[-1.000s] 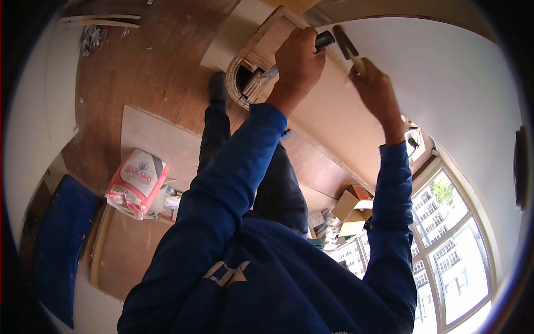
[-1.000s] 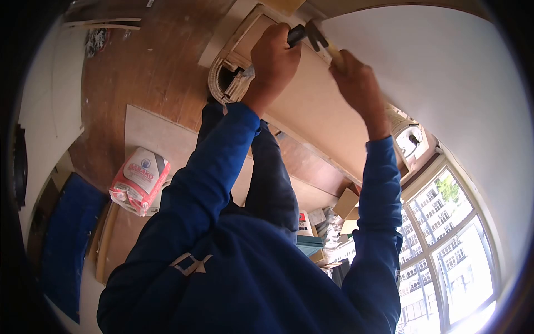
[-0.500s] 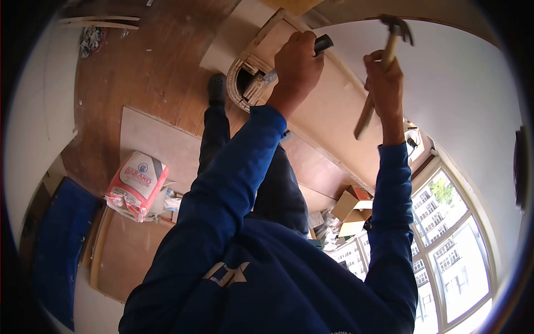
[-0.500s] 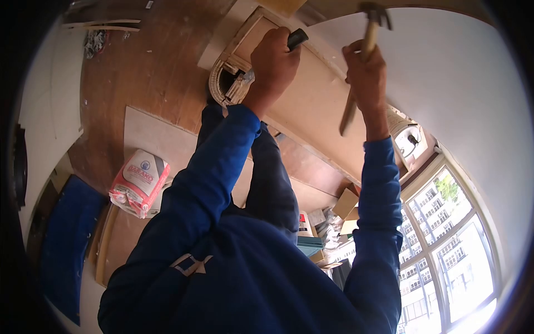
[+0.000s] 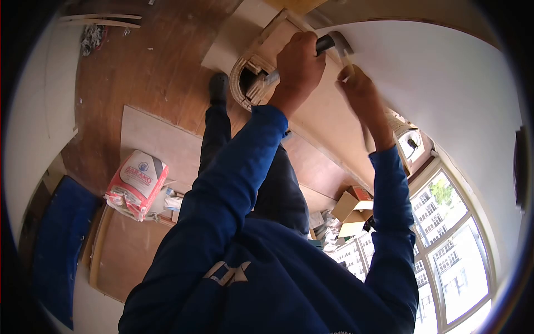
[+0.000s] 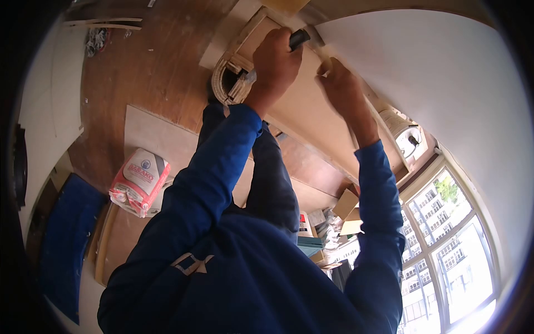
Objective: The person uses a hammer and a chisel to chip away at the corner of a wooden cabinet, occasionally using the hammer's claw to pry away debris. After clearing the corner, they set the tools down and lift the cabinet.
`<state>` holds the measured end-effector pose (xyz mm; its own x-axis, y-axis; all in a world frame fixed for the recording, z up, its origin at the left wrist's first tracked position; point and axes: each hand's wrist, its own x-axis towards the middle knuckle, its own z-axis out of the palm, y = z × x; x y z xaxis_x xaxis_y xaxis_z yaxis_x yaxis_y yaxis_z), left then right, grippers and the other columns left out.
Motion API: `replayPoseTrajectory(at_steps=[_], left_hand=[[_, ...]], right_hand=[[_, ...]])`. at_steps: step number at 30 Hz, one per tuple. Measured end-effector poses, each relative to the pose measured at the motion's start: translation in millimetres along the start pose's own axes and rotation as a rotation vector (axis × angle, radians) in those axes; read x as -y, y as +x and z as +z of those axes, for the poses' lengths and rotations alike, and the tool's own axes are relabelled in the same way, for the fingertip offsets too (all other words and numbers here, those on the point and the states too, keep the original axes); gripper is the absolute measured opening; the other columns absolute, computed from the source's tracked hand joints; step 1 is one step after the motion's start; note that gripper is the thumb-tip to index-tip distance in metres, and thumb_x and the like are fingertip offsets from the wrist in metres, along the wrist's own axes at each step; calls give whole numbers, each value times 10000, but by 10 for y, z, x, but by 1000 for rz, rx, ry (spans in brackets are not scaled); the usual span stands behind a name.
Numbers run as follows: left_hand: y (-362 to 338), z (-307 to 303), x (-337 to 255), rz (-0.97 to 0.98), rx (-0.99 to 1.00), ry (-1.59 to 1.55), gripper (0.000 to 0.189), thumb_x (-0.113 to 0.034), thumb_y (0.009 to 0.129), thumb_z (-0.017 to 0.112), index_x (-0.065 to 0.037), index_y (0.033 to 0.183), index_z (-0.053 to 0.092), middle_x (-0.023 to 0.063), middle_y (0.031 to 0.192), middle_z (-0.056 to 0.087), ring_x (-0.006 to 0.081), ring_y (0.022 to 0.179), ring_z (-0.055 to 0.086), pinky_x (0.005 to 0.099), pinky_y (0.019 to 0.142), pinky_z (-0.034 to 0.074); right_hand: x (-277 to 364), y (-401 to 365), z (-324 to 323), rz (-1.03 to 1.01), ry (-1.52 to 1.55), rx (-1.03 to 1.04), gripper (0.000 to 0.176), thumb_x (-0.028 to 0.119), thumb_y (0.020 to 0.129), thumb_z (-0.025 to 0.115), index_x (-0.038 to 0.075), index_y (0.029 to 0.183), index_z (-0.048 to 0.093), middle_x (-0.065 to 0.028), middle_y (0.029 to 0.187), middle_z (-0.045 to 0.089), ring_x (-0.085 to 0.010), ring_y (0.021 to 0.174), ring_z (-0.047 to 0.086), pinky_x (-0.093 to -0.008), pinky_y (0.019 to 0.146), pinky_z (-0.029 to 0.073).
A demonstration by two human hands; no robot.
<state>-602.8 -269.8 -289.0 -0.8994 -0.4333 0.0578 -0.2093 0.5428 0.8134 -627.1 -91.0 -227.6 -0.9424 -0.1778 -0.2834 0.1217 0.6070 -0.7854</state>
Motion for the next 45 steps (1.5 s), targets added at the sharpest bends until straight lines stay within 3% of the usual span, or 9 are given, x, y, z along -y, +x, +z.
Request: replayPoseTrajectory(at_steps=[2,8,11,19,22,26,29,37,45], left_hand=[[-48,-16,15,-19,-10,-1,165,-173,834,744,-72,859,616,139,865,653,402,828,659,508,693,524],[-66,-28,-2,-14,18,10,166,-174,843,748,-71,863,619,139,879,660,398,832,668,507,697,529],[-64,-29,12,-54,32,42,159,-170,847,748,-73,865,623,132,879,661,389,833,673,503,697,532],[-80,-17,44,6,4,25,149,-150,827,742,-79,888,627,139,904,666,394,793,691,516,664,554],[-51,-34,59,28,-19,18,147,-158,836,745,-78,876,628,133,881,659,395,799,677,512,674,543],[-86,-69,35,-20,-12,9,150,-173,848,743,-80,856,625,132,861,653,400,804,662,516,687,529],[-95,-68,43,-6,-22,1,159,-181,849,743,-80,866,621,134,877,654,401,820,664,523,694,524],[-626,-802,-247,-25,159,83,183,-135,829,761,-83,879,593,125,878,634,384,821,665,509,682,516],[-56,-177,-299,118,87,20,204,-175,827,793,-77,876,621,127,879,652,382,818,685,509,678,552]], right_hand=[[7,39,-117,-205,-359,242,195,181,919,737,52,1028,638,-185,794,633,-405,762,660,-444,699,525],[91,218,-52,207,266,-221,162,152,931,717,54,1026,631,-85,734,620,-156,631,642,-383,589,492],[-10,5,75,-318,-463,169,199,156,925,730,50,1056,625,-169,897,671,-364,720,677,-438,662,529],[191,187,57,304,93,-191,215,209,923,738,50,1023,634,-226,829,677,-413,734,658,-440,705,540],[141,2,39,-180,-384,237,200,207,924,729,58,1027,645,-221,853,684,-450,807,668,-457,700,541],[97,91,-6,143,-267,131,183,181,932,719,48,1038,652,-219,902,694,-405,865,680,-472,706,544],[-302,13,212,-548,-532,55,193,174,929,726,27,1024,646,-209,848,679,-389,769,685,-471,699,550],[299,-253,-185,237,-49,-46,171,189,960,707,40,997,631,-57,683,578,-179,576,590,-354,571,505],[170,-512,-158,361,54,-79,189,198,954,710,38,1010,626,-2,667,531,-95,531,520,-290,502,469]])
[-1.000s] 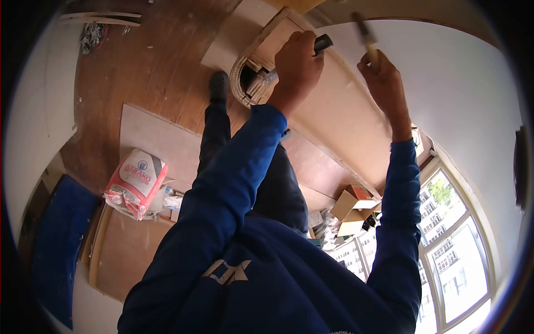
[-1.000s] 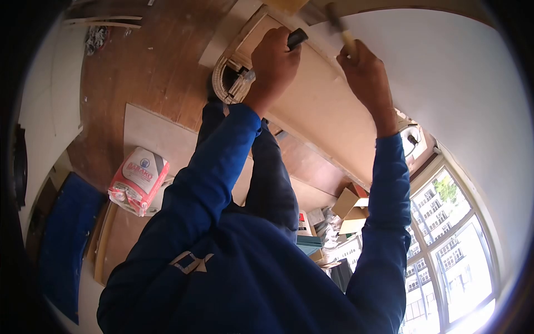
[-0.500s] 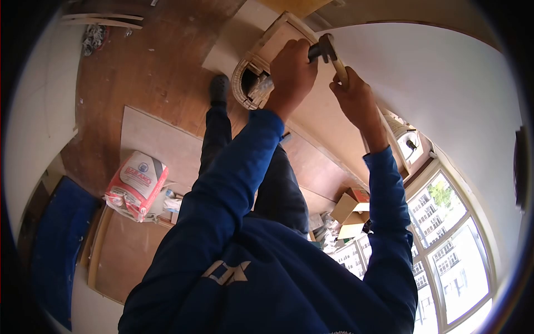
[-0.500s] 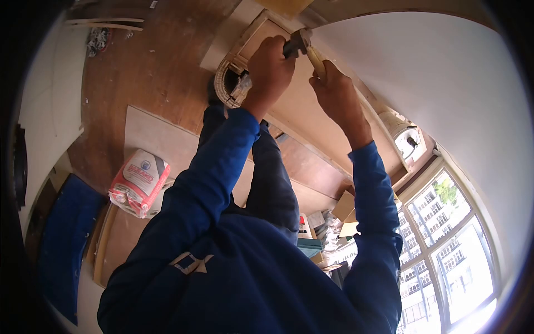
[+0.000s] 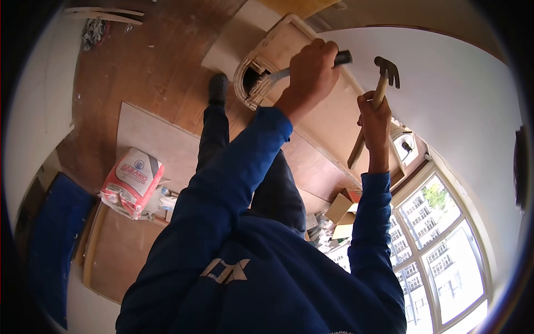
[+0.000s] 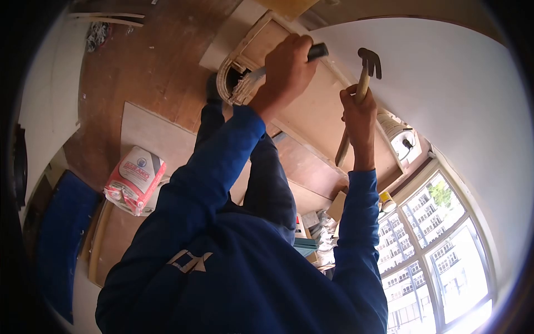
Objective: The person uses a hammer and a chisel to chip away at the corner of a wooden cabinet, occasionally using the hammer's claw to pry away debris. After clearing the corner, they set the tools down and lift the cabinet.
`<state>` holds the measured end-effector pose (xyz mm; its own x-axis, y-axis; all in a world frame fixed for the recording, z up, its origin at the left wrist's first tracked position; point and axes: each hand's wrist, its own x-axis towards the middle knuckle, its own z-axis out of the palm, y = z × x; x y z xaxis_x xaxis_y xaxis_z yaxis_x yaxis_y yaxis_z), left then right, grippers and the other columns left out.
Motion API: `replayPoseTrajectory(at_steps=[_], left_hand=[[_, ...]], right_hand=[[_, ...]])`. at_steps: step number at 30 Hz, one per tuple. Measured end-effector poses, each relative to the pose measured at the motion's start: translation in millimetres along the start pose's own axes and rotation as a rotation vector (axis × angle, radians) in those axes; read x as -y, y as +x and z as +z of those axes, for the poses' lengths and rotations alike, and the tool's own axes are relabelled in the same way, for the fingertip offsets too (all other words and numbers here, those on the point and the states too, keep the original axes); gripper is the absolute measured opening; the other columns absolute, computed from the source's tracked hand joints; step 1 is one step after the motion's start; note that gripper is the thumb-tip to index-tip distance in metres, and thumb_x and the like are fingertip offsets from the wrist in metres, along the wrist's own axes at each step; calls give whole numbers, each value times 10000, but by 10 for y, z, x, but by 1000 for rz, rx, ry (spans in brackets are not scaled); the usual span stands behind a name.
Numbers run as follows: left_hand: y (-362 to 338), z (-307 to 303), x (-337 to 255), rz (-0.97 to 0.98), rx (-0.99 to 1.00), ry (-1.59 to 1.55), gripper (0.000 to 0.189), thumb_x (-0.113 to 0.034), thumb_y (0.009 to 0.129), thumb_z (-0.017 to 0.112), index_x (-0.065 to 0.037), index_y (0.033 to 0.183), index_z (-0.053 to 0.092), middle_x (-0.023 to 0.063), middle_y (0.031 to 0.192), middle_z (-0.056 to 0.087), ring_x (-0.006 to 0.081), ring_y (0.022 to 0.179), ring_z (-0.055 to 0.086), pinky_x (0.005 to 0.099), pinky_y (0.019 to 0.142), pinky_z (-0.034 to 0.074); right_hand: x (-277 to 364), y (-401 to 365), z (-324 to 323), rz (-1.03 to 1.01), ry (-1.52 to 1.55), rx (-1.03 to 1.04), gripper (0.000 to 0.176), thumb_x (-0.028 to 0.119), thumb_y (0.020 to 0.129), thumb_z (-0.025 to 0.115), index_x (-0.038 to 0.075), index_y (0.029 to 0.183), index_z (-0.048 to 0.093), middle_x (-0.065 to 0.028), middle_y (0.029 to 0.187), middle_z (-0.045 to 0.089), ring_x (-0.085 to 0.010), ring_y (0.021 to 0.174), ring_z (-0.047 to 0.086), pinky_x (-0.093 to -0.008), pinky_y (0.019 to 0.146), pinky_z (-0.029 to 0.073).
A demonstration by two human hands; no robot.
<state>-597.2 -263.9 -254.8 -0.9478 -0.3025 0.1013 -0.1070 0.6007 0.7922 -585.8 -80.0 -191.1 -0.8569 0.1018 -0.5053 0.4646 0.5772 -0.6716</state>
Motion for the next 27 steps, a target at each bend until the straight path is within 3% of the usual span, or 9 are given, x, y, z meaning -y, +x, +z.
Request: replayPoseTrajectory(at_steps=[7,16,19,22,24,25,26,27], left_hand=[[128,47,302,-105,-59,-58,177,-175,834,771,-62,885,645,153,908,678,393,860,692,500,732,557],[203,78,353,-136,-257,-62,164,-148,831,753,-66,835,611,144,854,647,398,800,656,516,682,520],[141,47,359,-124,-180,-54,206,-106,771,778,-76,919,637,132,914,663,381,840,686,510,675,564],[172,54,358,-161,-228,-59,188,-112,778,763,-81,896,619,127,910,655,382,851,681,513,681,559],[165,39,362,-171,-221,-47,179,-119,787,757,-82,897,621,127,917,657,381,852,682,515,680,558],[179,34,365,-174,-211,-35,171,-127,795,752,-83,899,623,127,924,658,380,853,684,518,679,558],[209,42,376,-173,-213,-35,171,-127,795,752,-83,899,623,127,924,658,380,853,684,518,679,558],[192,63,381,-186,-201,-33,165,-130,801,748,-84,900,624,128,926,658,382,853,684,521,678,558]], right_hand=[[-115,-44,-10,17,-46,14,188,189,958,708,33,1012,618,3,668,523,-92,527,517,-278,501,466],[260,130,15,-71,-29,27,182,194,972,719,43,1026,634,13,666,524,-81,526,510,-271,491,436],[585,344,39,-229,27,-37,173,178,971,731,46,1045,648,16,654,540,-72,530,508,-258,502,434],[757,700,186,-403,255,-53,139,181,997,706,49,1007,663,22,664,576,-58,539,518,-251,505,435],[695,810,373,-370,-87,111,148,181,993,690,36,1012,664,-45,685,636,-166,572,608,-326,568,500],[655,788,475,-789,-550,234,186,187,965,699,30,1055,657,-126,773,690,-318,688,675,-410,683,540],[703,867,405,-792,-549,233,186,187,965,699,30,1055,657,-126,773,690,-318,688,675,-410,683,540],[907,870,283,-670,-628,309,201,187,952,705,29,1061,649,-147,825,699,-364,744,675,-435,730,539]])
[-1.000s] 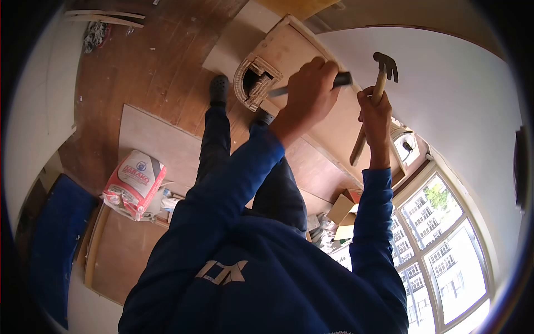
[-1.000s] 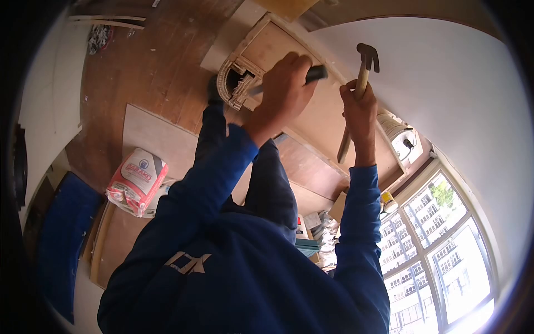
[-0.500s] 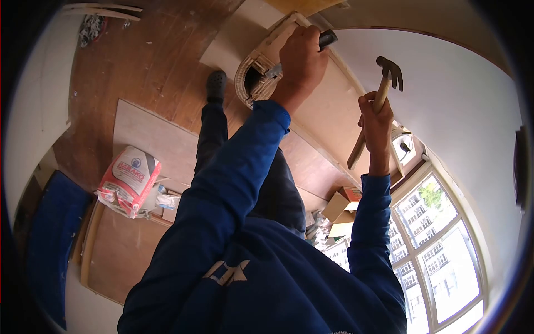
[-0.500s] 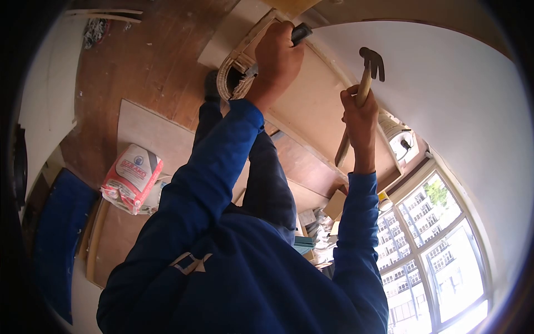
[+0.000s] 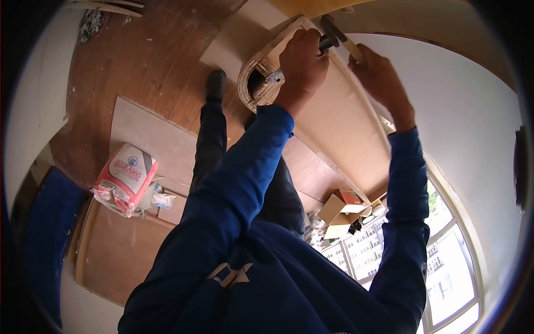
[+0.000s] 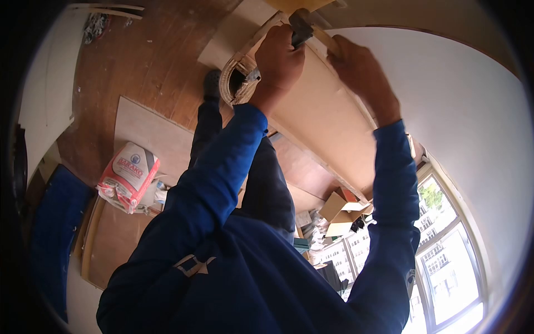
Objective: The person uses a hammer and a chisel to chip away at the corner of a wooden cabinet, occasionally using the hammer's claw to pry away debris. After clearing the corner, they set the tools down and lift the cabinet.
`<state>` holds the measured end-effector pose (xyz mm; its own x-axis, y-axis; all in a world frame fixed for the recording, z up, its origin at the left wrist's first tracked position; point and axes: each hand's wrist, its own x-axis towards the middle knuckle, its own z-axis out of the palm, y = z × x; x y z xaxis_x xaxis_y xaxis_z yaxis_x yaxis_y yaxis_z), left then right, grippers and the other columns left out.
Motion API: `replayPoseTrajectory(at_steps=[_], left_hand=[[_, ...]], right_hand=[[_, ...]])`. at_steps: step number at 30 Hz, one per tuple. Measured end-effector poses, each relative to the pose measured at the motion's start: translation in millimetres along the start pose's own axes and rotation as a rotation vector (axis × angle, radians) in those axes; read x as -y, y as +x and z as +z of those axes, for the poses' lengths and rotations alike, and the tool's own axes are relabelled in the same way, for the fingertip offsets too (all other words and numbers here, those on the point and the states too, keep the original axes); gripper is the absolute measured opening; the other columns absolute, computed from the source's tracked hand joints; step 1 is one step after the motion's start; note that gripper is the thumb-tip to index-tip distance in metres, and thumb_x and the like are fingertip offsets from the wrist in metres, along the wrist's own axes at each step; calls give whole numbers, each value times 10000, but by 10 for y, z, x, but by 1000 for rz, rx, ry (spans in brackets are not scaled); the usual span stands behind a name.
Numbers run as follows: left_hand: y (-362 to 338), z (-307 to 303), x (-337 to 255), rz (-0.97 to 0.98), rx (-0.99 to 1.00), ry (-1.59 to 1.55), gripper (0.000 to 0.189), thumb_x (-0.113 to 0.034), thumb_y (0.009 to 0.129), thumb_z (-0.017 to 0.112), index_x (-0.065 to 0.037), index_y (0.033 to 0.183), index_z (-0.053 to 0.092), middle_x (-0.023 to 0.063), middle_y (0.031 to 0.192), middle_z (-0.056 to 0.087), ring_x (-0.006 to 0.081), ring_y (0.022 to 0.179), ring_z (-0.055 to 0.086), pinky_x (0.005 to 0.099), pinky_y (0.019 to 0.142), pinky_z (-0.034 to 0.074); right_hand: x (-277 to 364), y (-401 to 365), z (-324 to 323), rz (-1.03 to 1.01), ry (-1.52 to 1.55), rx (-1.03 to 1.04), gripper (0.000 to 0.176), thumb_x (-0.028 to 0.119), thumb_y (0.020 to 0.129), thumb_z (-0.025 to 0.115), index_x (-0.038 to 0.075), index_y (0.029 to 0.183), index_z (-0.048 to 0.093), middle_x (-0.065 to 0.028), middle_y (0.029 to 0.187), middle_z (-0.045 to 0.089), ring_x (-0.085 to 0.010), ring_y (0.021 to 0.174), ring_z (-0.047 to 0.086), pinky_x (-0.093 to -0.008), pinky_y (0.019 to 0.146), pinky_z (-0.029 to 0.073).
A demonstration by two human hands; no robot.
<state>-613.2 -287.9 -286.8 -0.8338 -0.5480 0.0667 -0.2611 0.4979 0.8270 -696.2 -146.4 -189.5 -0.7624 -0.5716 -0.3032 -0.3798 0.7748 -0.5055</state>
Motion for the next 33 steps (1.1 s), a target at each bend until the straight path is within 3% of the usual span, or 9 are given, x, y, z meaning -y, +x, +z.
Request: replayPoseTrajectory(at_steps=[7,9,10,15,17,23,29,31,33], left_hand=[[3,-9,-10,-76,30,32,161,-139,816,749,-83,903,625,124,930,656,379,869,686,522,688,559],[-24,-29,6,-75,32,34,158,-137,819,747,-82,899,623,125,931,656,380,862,685,523,686,559],[-23,-28,20,-79,34,38,155,-135,821,746,-82,896,620,126,932,656,381,854,685,525,685,559],[11,-28,-7,-44,-8,-3,142,-140,833,739,-82,886,621,133,919,654,386,834,683,529,678,554],[-27,-34,29,-43,-8,-4,133,-145,840,735,-83,887,627,134,914,655,387,831,684,530,677,554],[-103,-46,50,-68,25,41,145,-145,823,750,-91,888,632,116,911,657,374,837,686,522,671,556],[-81,-60,61,-66,-16,43,160,-142,814,756,-93,903,633,111,923,654,368,846,685,514,673,556],[-61,-74,35,-57,-22,40,173,-132,802,764,-94,901,627,109,923,650,368,854,682,510,679,557],[-60,-84,37,-47,-27,32,167,-130,806,759,-94,900,627,110,922,649,371,853,681,511,680,556]], right_hand=[[-274,159,-53,393,470,-223,162,170,945,712,40,1022,654,-118,754,656,-264,655,645,-332,638,541],[-890,154,355,-606,-556,-302,173,170,975,688,47,1085,640,-90,762,600,-268,676,605,-350,674,521],[-75,-114,211,18,-9,43,160,174,978,685,46,1068,651,-101,800,644,-309,685,601,-376,695,524],[-27,75,-85,-12,48,-129,169,186,984,689,48,1068,640,-95,762,620,-289,637,590,-386,658,511],[-1,143,-107,419,480,-274,221,222,955,726,65,1088,644,-154,796,690,-402,697,667,-444,661,545],[-81,-17,-81,27,-66,220,284,255,983,684,39,1155,616,-206,938,712,-402,890,696,-468,803,546],[-273,82,89,462,422,-192,235,220,977,688,50,1129,633,-196,867,687,-383,836,698,-463,733,546],[-286,67,305,-257,-200,-143,206,210,968,695,56,1095,644,-185,840,677,-370,805,690,-441,736,546],[86,-105,93,105,18,123,204,205,962,701,48,1075,636,-183,856,688,-348,822,698,-416,735,543]])
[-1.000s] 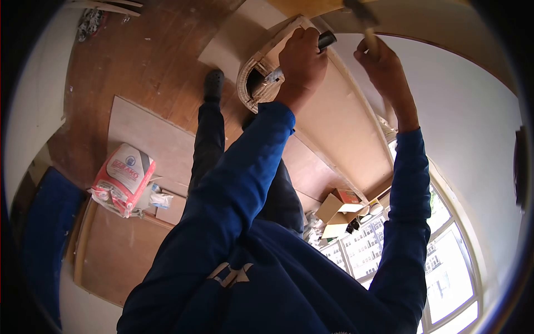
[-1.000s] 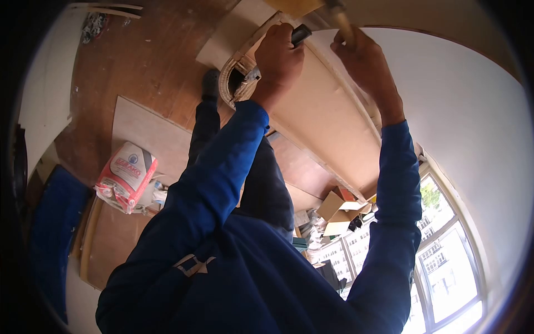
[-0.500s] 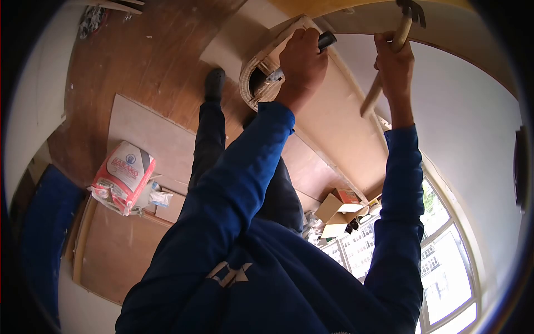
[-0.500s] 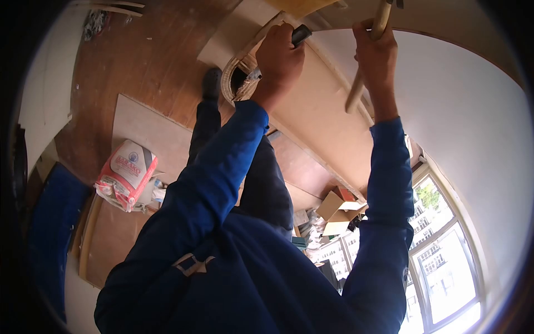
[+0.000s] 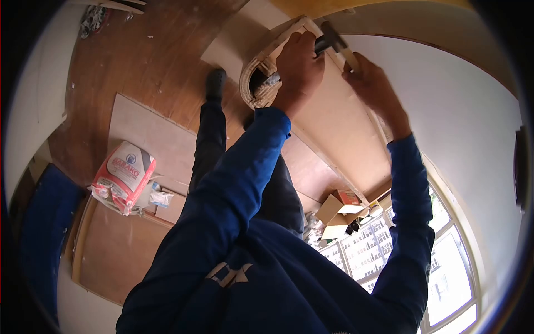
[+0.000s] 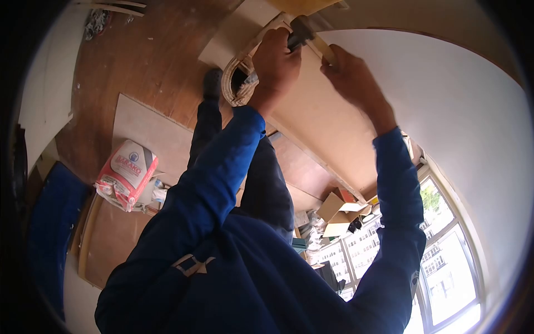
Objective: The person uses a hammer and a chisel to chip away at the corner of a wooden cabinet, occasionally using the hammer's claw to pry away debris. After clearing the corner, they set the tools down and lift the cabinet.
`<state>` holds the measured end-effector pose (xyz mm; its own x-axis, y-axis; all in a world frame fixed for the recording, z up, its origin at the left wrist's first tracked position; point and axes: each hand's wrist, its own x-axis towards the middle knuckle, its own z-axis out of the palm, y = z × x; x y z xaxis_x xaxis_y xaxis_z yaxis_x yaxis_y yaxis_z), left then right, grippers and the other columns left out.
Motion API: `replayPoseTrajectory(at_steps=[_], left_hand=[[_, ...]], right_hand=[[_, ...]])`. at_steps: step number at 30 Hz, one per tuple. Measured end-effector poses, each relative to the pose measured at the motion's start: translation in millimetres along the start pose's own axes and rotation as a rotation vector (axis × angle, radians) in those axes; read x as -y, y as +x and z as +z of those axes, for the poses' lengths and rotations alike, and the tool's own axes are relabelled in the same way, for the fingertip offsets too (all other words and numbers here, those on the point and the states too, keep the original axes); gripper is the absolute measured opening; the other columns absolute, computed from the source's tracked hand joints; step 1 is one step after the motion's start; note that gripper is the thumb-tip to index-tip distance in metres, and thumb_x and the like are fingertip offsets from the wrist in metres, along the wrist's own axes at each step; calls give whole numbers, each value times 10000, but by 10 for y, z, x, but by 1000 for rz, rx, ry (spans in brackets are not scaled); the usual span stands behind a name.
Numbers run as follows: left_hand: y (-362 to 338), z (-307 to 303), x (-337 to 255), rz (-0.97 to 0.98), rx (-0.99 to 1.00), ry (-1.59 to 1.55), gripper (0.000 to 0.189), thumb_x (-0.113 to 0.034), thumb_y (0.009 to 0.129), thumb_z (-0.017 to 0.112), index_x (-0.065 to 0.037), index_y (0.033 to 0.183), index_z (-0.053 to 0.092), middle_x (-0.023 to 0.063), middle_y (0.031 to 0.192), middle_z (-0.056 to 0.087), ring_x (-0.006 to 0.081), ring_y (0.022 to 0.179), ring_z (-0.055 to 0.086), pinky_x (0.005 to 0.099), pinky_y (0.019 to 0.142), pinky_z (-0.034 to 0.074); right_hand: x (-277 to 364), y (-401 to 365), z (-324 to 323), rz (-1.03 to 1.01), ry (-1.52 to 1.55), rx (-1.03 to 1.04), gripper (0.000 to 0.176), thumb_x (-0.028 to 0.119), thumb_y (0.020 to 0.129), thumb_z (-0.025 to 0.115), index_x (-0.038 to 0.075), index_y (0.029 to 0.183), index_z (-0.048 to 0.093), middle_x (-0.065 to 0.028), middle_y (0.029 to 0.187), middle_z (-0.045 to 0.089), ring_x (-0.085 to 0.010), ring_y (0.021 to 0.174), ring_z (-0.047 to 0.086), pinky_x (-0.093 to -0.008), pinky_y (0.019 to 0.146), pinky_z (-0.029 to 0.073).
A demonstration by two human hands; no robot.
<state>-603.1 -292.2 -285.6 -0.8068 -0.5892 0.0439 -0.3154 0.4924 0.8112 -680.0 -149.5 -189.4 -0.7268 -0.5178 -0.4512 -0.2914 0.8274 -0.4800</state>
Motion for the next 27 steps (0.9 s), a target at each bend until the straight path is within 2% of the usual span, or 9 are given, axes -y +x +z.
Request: replayPoseTrajectory(at_steps=[4,6,8,10,12,13,14,17,27], left_hand=[[-26,-35,0,-15,8,-10,159,-129,810,751,-94,895,621,114,929,648,379,842,677,514,676,552],[0,-24,7,-13,14,-7,160,-128,810,753,-93,896,623,117,933,650,382,842,677,515,677,552],[-58,-38,35,-17,23,2,162,-127,809,755,-92,897,625,119,937,651,384,842,678,516,677,551],[-106,-66,83,-13,43,43,165,-117,805,758,-86,888,620,120,936,651,386,852,678,519,684,552],[-161,-96,75,-24,46,42,164,-116,806,757,-85,888,618,120,934,652,387,855,679,519,689,553],[-92,-98,67,-23,24,42,163,-114,807,755,-83,888,617,120,932,652,387,858,680,518,695,555],[-69,-115,60,-21,20,43,163,-114,807,755,-83,888,617,120,932,652,387,858,680,518,695,555],[-190,-239,-61,2,104,41,177,-122,810,768,-87,887,613,123,920,645,378,853,683,515,706,557],[-227,47,-234,144,148,7,190,-101,789,787,-82,886,625,112,893,639,356,838,681,489,666,564]], right_hand=[[-50,44,-126,49,131,-164,185,200,973,684,46,1058,631,-143,801,649,-247,764,680,-407,744,545],[-93,121,-12,371,486,-402,167,193,976,673,59,1070,643,-112,789,627,-192,758,654,-392,757,548],[-212,94,196,284,421,-446,179,203,969,689,63,1071,643,-131,808,654,-266,756,681,-408,757,556],[-82,-46,133,-88,-64,-61,235,227,958,711,46,1085,632,-201,949,713,-434,902,682,-459,815,558],[-51,11,-79,-2,6,-30,244,224,960,706,42,1100,624,-189,941,708,-393,892,689,-442,818,553],[-104,51,-17,-39,151,-191,238,217,955,720,32,1076,632,-132,809,672,-275,691,657,-389,691,553],[-115,69,-13,-44,152,-192,238,217,955,720,32,1076,632,-132,809,672,-275,691,657,-389,691,553],[-17,-37,-12,291,582,-424,204,186,959,718,26,1051,632,8,703,552,-57,560,509,-264,516,460],[-321,-826,257,438,737,-472,176,154,959,706,22,1024,609,17,694,525,-69,540,492,-255,511,451]])
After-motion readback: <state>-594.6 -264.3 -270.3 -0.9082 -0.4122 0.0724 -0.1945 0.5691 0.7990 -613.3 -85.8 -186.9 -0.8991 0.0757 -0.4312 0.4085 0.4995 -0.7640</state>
